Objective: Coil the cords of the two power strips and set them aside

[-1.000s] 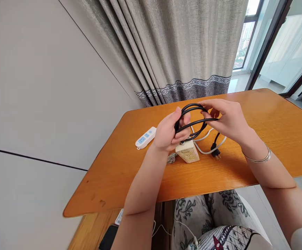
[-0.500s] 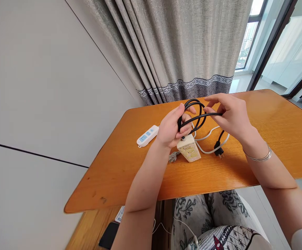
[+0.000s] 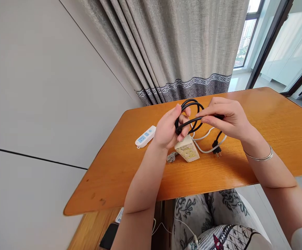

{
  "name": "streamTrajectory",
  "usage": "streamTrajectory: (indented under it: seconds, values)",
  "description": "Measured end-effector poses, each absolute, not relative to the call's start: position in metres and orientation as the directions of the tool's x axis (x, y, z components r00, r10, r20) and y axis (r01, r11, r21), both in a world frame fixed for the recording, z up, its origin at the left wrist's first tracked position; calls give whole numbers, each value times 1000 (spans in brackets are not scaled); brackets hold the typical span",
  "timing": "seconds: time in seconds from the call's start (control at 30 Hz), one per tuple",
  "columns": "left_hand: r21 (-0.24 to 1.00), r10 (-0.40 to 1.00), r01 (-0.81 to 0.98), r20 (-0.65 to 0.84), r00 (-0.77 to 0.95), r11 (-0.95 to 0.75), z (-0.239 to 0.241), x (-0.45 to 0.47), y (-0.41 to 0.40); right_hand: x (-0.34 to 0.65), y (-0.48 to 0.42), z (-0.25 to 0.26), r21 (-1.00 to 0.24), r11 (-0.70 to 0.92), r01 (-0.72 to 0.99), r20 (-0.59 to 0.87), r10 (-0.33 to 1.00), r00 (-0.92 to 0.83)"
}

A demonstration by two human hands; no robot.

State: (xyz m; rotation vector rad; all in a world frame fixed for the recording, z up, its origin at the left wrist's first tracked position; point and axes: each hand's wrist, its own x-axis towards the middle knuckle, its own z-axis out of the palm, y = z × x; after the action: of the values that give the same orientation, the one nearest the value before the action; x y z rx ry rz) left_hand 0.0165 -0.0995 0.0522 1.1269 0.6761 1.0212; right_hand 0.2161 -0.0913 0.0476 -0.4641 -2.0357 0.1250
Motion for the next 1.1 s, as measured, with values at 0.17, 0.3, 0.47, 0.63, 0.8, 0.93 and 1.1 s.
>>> streamTrajectory:
  seconds: [0.17,0.3,0.47,0.63,0.8,0.93,1.1]
  values:
    - [944,903,-322,78,423,69,51,19,-101,215,-94,47,-225,938,265,823,328,-463]
    - [938,883,-333,75,464,95,50,20,-102,211,-95,44,-226,909,350,822,371,-432]
    - [929,856,-348,79,511,122,49,18,-104,211,-93,43,-235,853,465,830,425,-361]
    - [926,852,-354,75,518,134,51,16,-104,217,-85,43,-213,870,444,758,434,-487]
    - [930,864,-334,38,501,153,52,16,-104,221,-78,41,-359,863,356,698,501,-511]
    - [941,864,-305,29,503,146,53,18,-107,220,-81,45,-582,770,264,636,632,-443]
    - [958,888,-286,116,444,17,54,22,-110,217,-89,54,-789,594,159,482,758,-439]
